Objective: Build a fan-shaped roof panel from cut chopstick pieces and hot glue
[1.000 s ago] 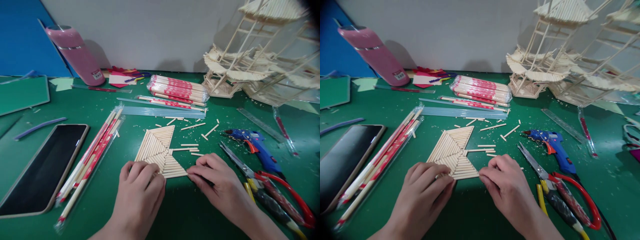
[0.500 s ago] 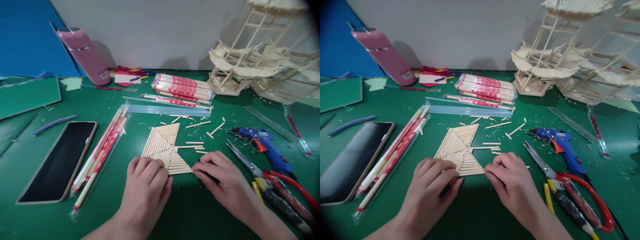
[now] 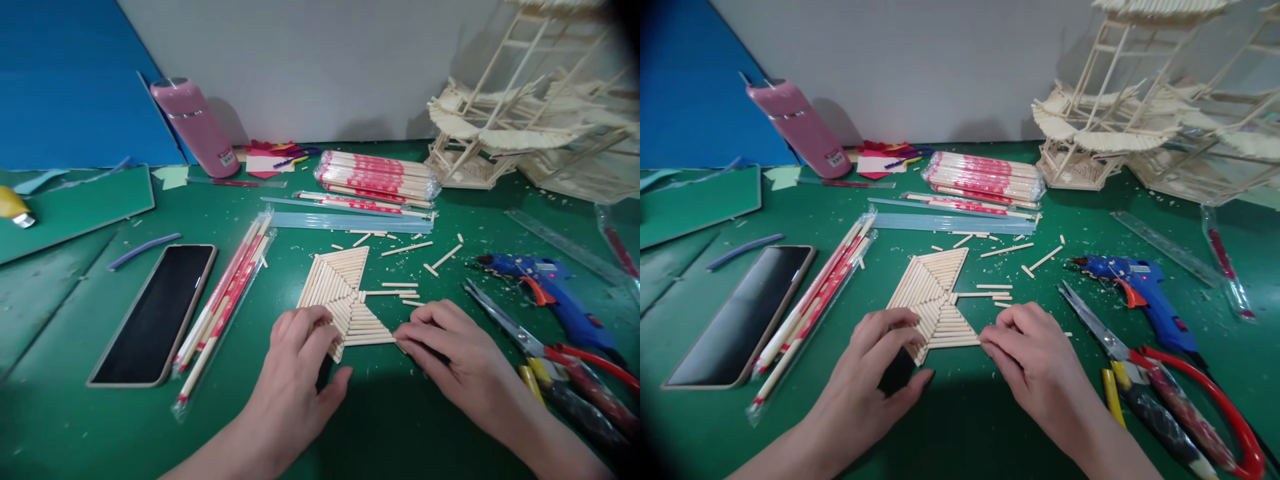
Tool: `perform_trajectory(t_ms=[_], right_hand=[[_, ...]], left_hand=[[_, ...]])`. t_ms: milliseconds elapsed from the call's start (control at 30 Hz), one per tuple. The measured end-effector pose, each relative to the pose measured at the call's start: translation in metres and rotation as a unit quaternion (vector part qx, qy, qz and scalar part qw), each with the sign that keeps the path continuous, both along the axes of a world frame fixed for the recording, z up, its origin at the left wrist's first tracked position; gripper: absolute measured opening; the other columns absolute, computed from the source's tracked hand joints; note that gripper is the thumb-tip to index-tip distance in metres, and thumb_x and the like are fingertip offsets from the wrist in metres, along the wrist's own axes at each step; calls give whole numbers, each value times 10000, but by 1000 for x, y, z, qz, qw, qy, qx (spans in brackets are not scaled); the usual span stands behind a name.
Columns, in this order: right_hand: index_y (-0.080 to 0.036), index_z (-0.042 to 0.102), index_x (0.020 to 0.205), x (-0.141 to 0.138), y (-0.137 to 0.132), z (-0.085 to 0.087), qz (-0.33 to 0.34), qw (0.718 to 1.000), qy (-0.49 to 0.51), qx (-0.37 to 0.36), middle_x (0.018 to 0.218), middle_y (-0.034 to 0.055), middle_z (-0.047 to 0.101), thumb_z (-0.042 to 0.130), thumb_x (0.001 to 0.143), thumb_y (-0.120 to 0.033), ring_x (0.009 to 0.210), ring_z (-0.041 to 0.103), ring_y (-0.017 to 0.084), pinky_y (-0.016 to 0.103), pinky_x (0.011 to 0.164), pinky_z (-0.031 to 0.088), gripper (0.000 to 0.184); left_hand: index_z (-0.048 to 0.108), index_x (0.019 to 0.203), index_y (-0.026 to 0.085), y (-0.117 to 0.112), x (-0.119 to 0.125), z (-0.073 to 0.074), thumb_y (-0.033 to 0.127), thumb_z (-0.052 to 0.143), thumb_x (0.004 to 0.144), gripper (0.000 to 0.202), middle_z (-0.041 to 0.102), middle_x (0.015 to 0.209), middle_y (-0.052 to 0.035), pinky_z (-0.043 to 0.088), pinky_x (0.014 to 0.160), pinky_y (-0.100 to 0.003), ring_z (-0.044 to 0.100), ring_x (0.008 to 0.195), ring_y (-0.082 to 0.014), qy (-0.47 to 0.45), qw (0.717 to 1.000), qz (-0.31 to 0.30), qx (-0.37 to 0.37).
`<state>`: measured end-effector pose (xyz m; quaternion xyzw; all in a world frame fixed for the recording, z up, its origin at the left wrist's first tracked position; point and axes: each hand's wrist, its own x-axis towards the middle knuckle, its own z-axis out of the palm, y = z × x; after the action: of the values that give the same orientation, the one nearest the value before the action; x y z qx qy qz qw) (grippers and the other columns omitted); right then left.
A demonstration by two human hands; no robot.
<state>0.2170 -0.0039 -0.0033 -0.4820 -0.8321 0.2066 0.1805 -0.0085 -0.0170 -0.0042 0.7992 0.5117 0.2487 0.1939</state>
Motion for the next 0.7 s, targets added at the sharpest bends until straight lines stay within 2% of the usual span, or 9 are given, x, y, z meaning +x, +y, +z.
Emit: perform_trajectory(t_ms=[700], right_hand=[[-222,605,873,1,2,0,4,1000,-1,-17,839,44,523,444,878,-211,810,477,178,312,652,406,162]], left_hand=[[528,865,201,3,1,0,130,543,746,139,513,1005,-62,409,795,-391,463,923,-222,-3,1000,4,-5]])
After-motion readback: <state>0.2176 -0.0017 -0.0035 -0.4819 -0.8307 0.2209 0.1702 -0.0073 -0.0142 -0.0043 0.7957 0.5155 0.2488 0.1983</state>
